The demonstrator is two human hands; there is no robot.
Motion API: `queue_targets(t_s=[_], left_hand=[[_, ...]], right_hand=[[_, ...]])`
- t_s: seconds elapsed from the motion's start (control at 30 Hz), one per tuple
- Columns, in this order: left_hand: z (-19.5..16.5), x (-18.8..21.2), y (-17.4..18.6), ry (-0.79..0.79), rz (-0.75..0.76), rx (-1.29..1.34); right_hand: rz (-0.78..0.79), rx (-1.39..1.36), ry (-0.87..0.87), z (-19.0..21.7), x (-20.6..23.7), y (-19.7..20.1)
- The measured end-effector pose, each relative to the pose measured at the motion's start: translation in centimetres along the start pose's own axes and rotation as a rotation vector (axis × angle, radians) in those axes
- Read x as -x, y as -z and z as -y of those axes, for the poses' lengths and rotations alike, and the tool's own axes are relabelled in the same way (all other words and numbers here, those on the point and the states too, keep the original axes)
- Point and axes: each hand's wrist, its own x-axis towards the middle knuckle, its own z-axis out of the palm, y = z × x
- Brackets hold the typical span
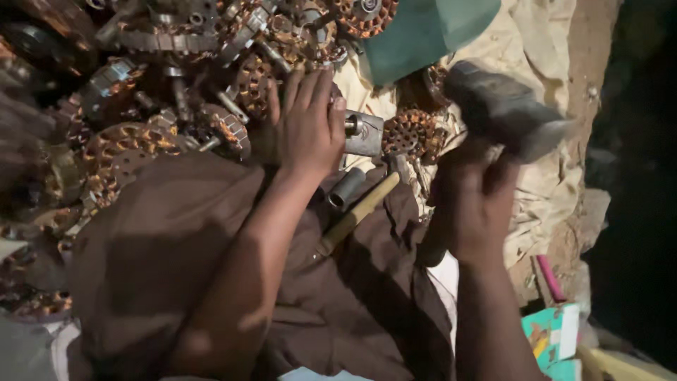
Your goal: The person sits on the ground with scrap motor rotors on their lap and uses a hammer and a metal punch to break apart the rotors, hammering to knock out components and setting pieces aside while working through the pile.
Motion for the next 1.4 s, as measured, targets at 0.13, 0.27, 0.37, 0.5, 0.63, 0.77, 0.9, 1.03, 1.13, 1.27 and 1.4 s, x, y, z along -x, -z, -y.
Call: queue_targets(t_s=[0.13,0.27,0.37,0.5,0.63,0.77,0.9,1.03,1.13,1.27,1.4], left_hand=[[-0.3,-0.2,-0.4,-0.01,0.005,-0.049],[0.5,0.0,-0.4,0.004,-0.05,0.01],[1.0,-0.1,-0.9,0.036,-0.014,0.059],[1.1,-0.3,-2.2,0.053,-0.073,0.162],[1.3,-0.2,-1.9,0.039,-0.098,0.156],[1.2,-0.5,-1.4,0.018,-0.065,0.049],[1.4,-0.8,-1.6,0.074,-0.038,0.075],[1.0,-0.4,-1.6,0.09,-0.012,0.04],[0.6,-0.3,-1.1,0.057,-0.029,0.02],[0.4,-0.8,-0.6,0.01,-0.041,-0.071],[0.6,-0.8,-0.8,0.052,0.011,-0.01]], right_hand=[[-0.046,-0.058,-0.161,-2.0,1.0,-2.4],[-0.151,-0.198,-0.261,-0.7,0.4,-3.6],[-0.021,-0.281,-0.122,0.8,0.6,-2.6],[0.019,0.013,-0.096,-0.1,1.2,-1.7],[0.332,0.663,-0.002,-3.8,-1.0,-3.6],[0.385,0.959,-0.101,-4.6,-3.8,-3.2],[0.123,0.457,-0.244,-3.0,-3.3,-0.5],[0.006,0.243,-0.307,-3.4,-1.7,-0.8],[0.312,0.609,0.342,-5.1,-2.5,-3.2],[0.218,0.742,0.129,-5.6,-4.1,-4.0],[0.055,0.25,-0.429,-3.2,-3.1,-1.1]])
